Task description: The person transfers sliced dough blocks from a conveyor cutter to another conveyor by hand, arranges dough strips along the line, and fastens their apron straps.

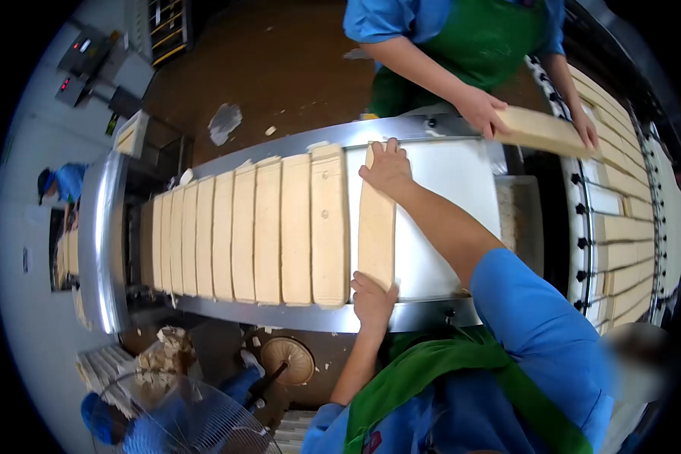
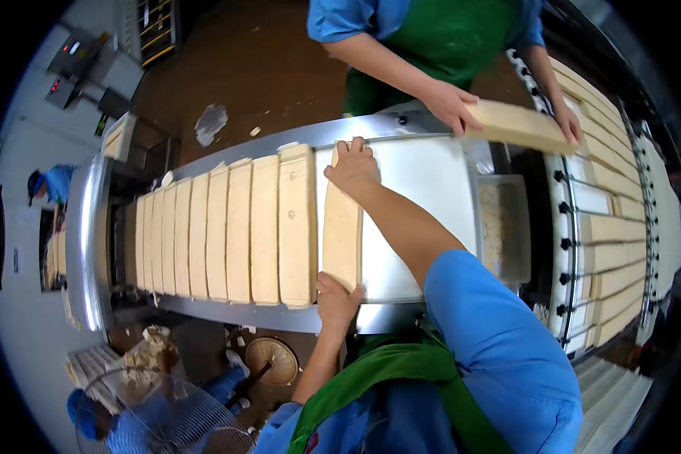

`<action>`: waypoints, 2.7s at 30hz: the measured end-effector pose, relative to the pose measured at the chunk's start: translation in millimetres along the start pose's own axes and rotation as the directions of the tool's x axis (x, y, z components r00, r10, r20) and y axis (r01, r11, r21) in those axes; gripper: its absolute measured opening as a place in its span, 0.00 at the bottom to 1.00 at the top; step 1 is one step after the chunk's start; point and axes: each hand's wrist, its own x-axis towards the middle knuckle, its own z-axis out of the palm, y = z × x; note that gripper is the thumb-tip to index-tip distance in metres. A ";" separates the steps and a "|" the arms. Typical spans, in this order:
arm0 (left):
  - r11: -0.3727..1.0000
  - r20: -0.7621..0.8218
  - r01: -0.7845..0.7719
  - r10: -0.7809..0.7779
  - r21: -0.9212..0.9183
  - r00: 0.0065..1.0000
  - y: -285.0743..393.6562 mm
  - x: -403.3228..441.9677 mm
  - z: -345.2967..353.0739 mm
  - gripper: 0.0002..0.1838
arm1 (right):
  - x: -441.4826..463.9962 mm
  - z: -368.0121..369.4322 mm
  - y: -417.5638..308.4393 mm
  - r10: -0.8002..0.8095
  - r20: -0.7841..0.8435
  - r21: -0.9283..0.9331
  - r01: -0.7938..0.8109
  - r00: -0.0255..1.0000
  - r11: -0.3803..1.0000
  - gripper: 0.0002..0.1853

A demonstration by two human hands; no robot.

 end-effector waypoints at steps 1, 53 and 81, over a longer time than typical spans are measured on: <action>0.999 0.023 -0.032 0.033 -0.039 0.999 1.1 -0.2 -3.5 0.48 | -5.9 -8.0 13.8 0.087 0.023 0.037 -0.088 0.996 0.995 0.36; 0.489 0.262 -0.606 0.865 -0.627 0.427 555.0 -36.9 255.0 0.36 | -191.3 -105.1 849.1 0.875 -0.188 0.481 -0.735 0.447 0.479 0.29; 0.615 -0.181 -0.545 0.553 -0.571 0.814 288.1 -115.5 193.0 0.20 | -237.3 14.3 623.8 0.418 -0.349 0.760 -0.008 0.839 0.650 0.25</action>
